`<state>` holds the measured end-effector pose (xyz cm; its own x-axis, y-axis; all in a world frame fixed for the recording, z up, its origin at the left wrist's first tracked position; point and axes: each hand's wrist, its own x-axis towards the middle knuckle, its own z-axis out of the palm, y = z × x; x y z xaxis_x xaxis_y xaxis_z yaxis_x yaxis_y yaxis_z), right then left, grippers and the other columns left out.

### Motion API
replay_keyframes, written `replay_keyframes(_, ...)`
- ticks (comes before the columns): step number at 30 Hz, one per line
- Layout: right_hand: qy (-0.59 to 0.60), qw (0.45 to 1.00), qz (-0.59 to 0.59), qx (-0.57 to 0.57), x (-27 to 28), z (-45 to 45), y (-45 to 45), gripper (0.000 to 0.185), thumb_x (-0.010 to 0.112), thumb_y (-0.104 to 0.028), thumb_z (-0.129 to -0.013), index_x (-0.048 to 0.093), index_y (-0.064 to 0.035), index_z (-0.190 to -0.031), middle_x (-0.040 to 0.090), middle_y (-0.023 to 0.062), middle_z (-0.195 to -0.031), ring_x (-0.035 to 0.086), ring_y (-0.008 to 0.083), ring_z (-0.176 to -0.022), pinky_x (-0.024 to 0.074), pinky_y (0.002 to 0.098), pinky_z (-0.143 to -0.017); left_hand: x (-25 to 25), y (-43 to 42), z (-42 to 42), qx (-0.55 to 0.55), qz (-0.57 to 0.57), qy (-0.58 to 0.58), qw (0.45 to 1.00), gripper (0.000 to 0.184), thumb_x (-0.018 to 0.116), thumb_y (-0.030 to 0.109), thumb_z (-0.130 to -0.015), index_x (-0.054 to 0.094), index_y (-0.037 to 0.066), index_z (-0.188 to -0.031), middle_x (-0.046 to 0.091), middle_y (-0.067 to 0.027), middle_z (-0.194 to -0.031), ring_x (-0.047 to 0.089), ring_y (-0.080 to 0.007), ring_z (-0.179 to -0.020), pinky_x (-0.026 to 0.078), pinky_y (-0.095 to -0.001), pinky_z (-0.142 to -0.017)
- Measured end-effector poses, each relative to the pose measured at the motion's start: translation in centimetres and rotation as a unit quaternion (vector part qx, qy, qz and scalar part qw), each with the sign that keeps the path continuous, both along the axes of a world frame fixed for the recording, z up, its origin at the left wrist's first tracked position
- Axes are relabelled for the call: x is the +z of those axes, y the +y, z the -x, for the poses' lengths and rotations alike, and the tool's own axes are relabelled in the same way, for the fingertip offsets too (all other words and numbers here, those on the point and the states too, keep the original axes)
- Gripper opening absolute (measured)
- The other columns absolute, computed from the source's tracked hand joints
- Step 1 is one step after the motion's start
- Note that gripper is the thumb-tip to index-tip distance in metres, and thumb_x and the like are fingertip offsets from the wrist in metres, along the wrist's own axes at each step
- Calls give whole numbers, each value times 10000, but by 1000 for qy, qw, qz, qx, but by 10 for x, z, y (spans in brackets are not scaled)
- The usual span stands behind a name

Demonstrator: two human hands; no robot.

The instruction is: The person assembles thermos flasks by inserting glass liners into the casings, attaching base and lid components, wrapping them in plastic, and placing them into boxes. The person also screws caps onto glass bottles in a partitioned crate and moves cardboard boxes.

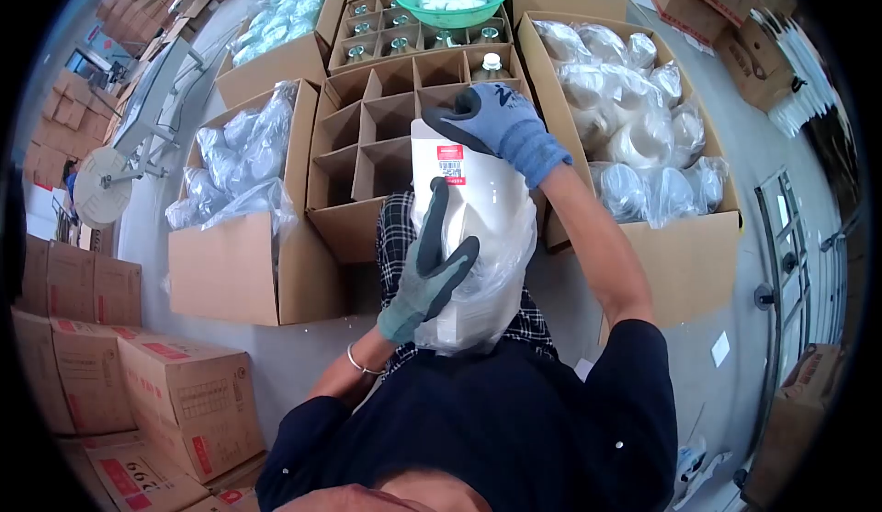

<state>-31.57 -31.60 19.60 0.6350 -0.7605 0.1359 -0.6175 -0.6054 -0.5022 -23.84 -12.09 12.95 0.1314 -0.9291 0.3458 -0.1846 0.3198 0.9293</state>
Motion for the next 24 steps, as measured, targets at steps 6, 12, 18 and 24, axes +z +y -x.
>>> replay_keyframes(6, -169, 968, -100, 154, -36, 15, -54, 392, 502, -363, -942, 642, -10, -1041, 654, 125, -1008, 611, 194, -962, 457, 326, -885, 3, 3, -43, -65, -117, 299, 945, 762, 569, -25, -847, 165, 76, -1485, 170, -56, -1542, 211, -151, -1389, 277, -281, -1093)
replay_keyframes(12, -304, 883, -297, 200, -88, 14, -59, 364, 366, -274, -994, 507, -60, -1253, 515, 113, -1241, 493, 210, -1143, 400, 314, -978, -28, 30, -134, -28, -123, -91, 988, 876, 801, 184, -700, 332, 40, -1425, 441, -122, -1398, 435, -225, -1263, 322, -324, -1082)
replay_keyframes(18, -302, 867, -267, 292, -58, 10, -29, 648, 621, -353, -801, 401, -29, -1318, 466, 167, -1231, 455, 271, -1169, 331, 355, -1021, 86, -29, -163, 155, -146, 105, 971, 306, 616, 147, -869, 595, -22, -1123, 674, -100, -999, 654, -208, -831, 529, -300, -754)
replay_keyframes(24, -209, 940, -2, 268, -27, 21, 0, 872, 837, -353, -601, 428, -8, -1289, 471, 195, -1187, 445, 332, -1156, 346, 409, -1016, -37, -136, -269, 40, -9, 278, 960, 306, 545, 233, -928, 566, 1, -1127, 633, -107, -1031, 617, -206, -920, 494, -343, -853)
